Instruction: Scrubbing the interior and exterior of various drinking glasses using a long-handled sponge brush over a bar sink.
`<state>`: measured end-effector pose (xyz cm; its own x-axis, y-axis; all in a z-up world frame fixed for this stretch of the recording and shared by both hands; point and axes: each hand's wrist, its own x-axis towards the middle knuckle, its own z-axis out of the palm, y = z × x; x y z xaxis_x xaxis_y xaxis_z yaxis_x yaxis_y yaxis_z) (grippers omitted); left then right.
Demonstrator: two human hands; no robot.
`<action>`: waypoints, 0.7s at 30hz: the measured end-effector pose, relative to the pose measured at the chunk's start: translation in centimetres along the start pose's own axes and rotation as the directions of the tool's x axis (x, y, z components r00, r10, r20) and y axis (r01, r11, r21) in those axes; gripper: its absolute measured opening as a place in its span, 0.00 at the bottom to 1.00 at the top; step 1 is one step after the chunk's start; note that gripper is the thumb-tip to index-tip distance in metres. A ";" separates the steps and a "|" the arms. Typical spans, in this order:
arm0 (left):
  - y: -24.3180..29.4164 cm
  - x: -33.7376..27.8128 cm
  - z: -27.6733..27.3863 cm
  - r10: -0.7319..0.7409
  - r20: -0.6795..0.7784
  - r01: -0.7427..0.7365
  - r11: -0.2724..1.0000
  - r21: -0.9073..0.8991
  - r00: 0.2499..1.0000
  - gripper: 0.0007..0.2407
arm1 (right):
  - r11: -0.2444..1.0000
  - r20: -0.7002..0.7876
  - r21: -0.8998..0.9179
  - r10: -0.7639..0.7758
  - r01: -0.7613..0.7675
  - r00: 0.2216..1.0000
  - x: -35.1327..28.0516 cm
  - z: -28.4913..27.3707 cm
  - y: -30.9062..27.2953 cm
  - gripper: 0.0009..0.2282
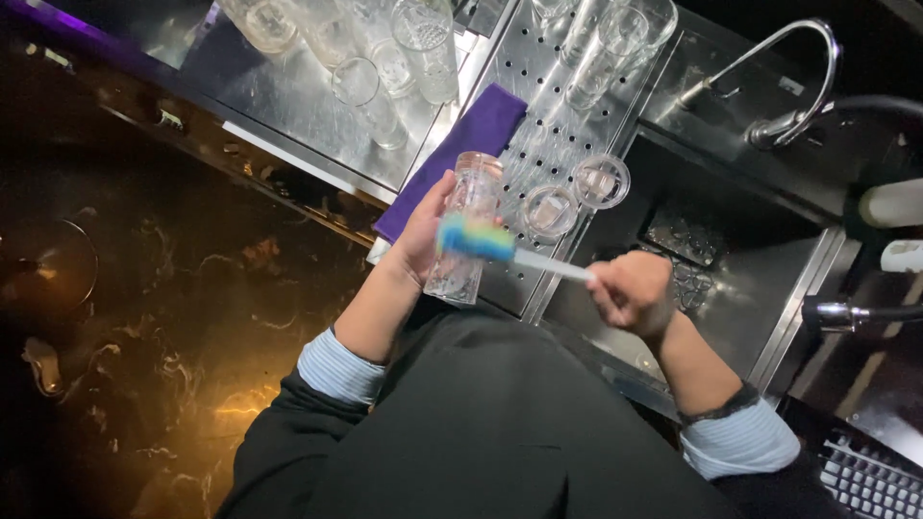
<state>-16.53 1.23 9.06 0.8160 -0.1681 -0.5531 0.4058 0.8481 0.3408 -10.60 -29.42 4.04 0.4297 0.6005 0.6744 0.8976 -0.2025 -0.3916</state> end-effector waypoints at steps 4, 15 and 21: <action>-0.9 2.5 -2.7 -0.026 0.019 0.025 0.997 0.070 0.999 0.27 | 0.973 -0.032 -0.044 0.224 -0.226 0.974 -0.6 0.3 1.1 0.09; -1.4 3.7 -3.2 -0.013 0.155 -0.001 0.996 0.090 0.988 0.20 | 0.989 -0.079 -0.067 0.126 -0.131 0.989 -2.1 0.8 1.6 0.09; -0.3 2.1 -2.7 -0.043 0.094 0.037 0.997 0.062 0.995 0.23 | 0.997 0.197 -0.022 -0.074 0.079 0.978 -0.2 -0.4 -1.6 0.16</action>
<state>-16.09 1.97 5.75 0.8327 -0.2509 -0.4935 0.4607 0.8084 0.3664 -12.05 -29.56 4.76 0.3346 0.7542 0.5650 0.9308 -0.1710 -0.3230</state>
